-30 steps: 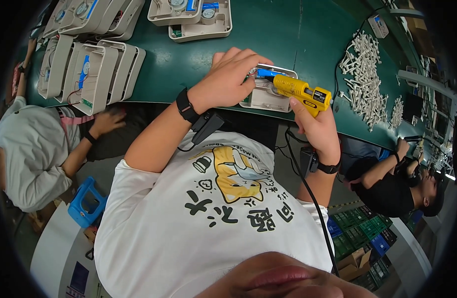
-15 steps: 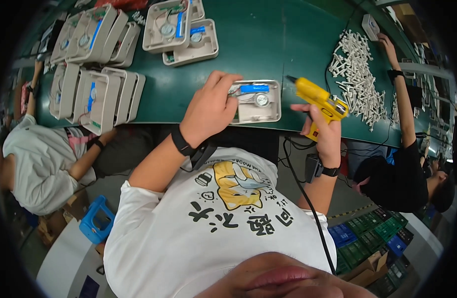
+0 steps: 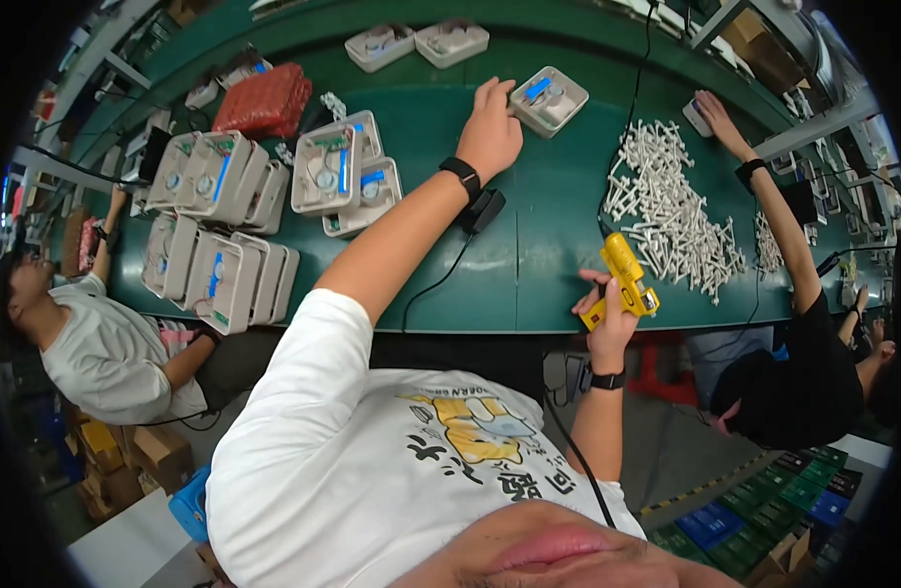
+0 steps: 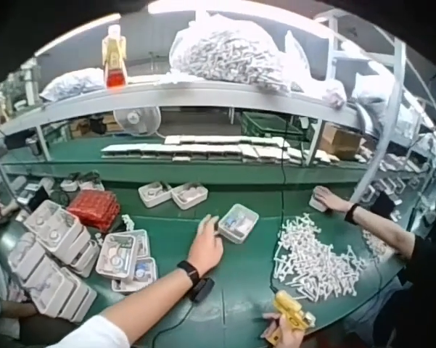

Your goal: Gluing small components onto circular plates at an electronics assembly station.

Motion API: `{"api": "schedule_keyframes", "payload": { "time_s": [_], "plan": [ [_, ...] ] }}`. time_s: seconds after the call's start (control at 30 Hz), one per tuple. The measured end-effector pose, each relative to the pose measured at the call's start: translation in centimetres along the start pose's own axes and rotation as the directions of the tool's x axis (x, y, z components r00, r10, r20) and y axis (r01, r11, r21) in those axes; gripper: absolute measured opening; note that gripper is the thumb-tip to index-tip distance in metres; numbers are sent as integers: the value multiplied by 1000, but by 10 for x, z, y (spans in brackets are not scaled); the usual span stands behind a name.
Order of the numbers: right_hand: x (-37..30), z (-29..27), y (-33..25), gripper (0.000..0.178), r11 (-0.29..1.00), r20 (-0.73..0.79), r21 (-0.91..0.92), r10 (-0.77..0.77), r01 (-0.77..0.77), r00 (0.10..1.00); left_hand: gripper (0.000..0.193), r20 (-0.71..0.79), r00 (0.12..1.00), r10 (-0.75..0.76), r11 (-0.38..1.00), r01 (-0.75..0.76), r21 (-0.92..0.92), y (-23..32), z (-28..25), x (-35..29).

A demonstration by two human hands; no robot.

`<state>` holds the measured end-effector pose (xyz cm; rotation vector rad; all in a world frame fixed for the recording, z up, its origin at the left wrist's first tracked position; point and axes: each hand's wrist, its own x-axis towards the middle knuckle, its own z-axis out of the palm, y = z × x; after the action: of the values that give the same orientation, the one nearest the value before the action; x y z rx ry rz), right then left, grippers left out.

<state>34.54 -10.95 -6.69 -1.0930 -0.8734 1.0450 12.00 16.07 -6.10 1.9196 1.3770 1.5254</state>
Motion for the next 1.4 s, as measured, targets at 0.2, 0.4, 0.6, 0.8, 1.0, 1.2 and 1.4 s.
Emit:
{"api": "schedule_keyframes", "payload": {
  "time_s": [0.2,0.4,0.6,0.8,1.0,1.2,1.4],
  "plan": [
    [1,-2,2,24,1000,-14,9,10,-10,1000,46,229,947,-227,698,-5,716,-16,-13,103],
    [3,-4,2,35,1000,23,7,-6,6,1000,33,383,908,-168,486,-262,834,-74,-44,138],
    [4,-5,3,32,999,23,51,15,-16,1000,24,472,840,-269,421,-338,842,-60,-76,147],
    [4,-5,1,23,999,31,24,27,-28,999,47,594,731,-336,652,-275,707,-81,-115,181],
    [3,-5,-1,22,998,23,45,32,-33,999,67,484,815,-319,649,-185,738,-101,-111,181],
    [5,-4,-4,22,997,21,62,49,-50,999,68,146,983,-113,534,-63,843,-136,-103,175],
    [6,-5,-4,22,992,7,99,78,-78,997,52,372,825,-426,620,-33,784,-153,-110,208]
  ]
}}
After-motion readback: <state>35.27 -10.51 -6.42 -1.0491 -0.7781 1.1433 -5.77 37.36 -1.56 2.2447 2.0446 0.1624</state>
